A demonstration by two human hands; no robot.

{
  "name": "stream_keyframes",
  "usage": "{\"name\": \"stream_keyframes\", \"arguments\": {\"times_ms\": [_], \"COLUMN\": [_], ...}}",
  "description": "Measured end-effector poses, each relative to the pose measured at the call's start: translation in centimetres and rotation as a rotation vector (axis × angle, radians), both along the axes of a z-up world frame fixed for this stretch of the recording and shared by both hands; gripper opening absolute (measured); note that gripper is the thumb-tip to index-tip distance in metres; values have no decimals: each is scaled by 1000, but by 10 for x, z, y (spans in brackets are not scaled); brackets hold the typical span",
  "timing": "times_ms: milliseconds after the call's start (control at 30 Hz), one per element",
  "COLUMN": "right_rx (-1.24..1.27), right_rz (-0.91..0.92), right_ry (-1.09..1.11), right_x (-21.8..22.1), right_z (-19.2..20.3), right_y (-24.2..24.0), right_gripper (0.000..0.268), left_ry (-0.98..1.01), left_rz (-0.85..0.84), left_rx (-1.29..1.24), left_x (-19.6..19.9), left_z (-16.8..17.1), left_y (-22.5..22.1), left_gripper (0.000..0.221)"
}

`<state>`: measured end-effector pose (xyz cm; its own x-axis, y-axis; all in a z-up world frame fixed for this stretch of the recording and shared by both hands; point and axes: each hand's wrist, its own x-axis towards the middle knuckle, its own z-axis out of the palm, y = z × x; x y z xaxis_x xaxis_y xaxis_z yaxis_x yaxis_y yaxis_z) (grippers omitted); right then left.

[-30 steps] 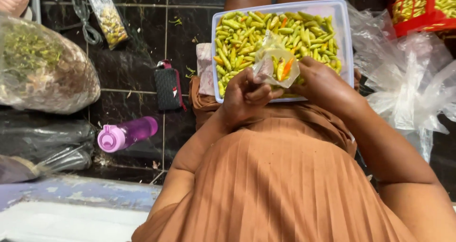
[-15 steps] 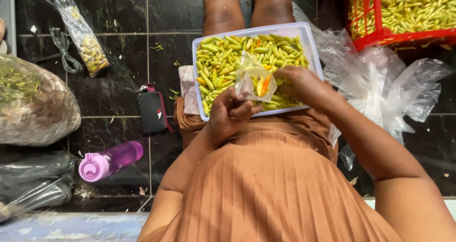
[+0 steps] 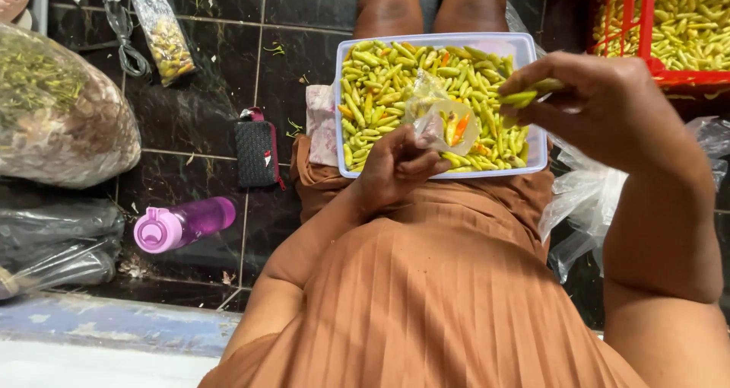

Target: Packing green chilies into small plastic bags from a tray while sitting on the floor.

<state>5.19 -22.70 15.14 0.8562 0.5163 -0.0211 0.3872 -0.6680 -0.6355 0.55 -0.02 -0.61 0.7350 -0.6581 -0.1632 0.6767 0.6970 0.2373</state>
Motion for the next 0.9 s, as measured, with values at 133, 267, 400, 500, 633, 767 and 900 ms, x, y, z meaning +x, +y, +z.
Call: {"name": "stream_keyframes", "arguments": {"times_ms": [133, 267, 400, 500, 633, 767, 900], "right_rx": [-50, -85, -234, -167, 23, -59, 161], "right_rz": [183, 295, 215, 215, 123, 40, -41], "right_ry": [-53, 4, 105, 37, 66, 237, 460], "right_x": [-2, -1, -6, -9, -7, -1, -1], "right_z": [-13, -35, -31, -20, -30, -48, -60], "right_y": [29, 38, 38, 37, 34, 38, 38], "right_gripper": [19, 25, 37, 33, 29, 30, 37], "left_ry": [-78, -40, -34, -62, -52, -21, -46], "left_rz": [-15, 16, 27, 31, -2, -15, -18], "left_rx": [5, -80, -140, -159, -99, -99, -92], "left_x": [-1, -2, -4, -3, -1, -1, -2], "left_z": [-6, -14, -19, -20, -20, -15, -12], "left_y": [2, 4, 7, 9, 6, 4, 1], "left_gripper": [27, 16, 17, 18, 18, 15, 21]}}
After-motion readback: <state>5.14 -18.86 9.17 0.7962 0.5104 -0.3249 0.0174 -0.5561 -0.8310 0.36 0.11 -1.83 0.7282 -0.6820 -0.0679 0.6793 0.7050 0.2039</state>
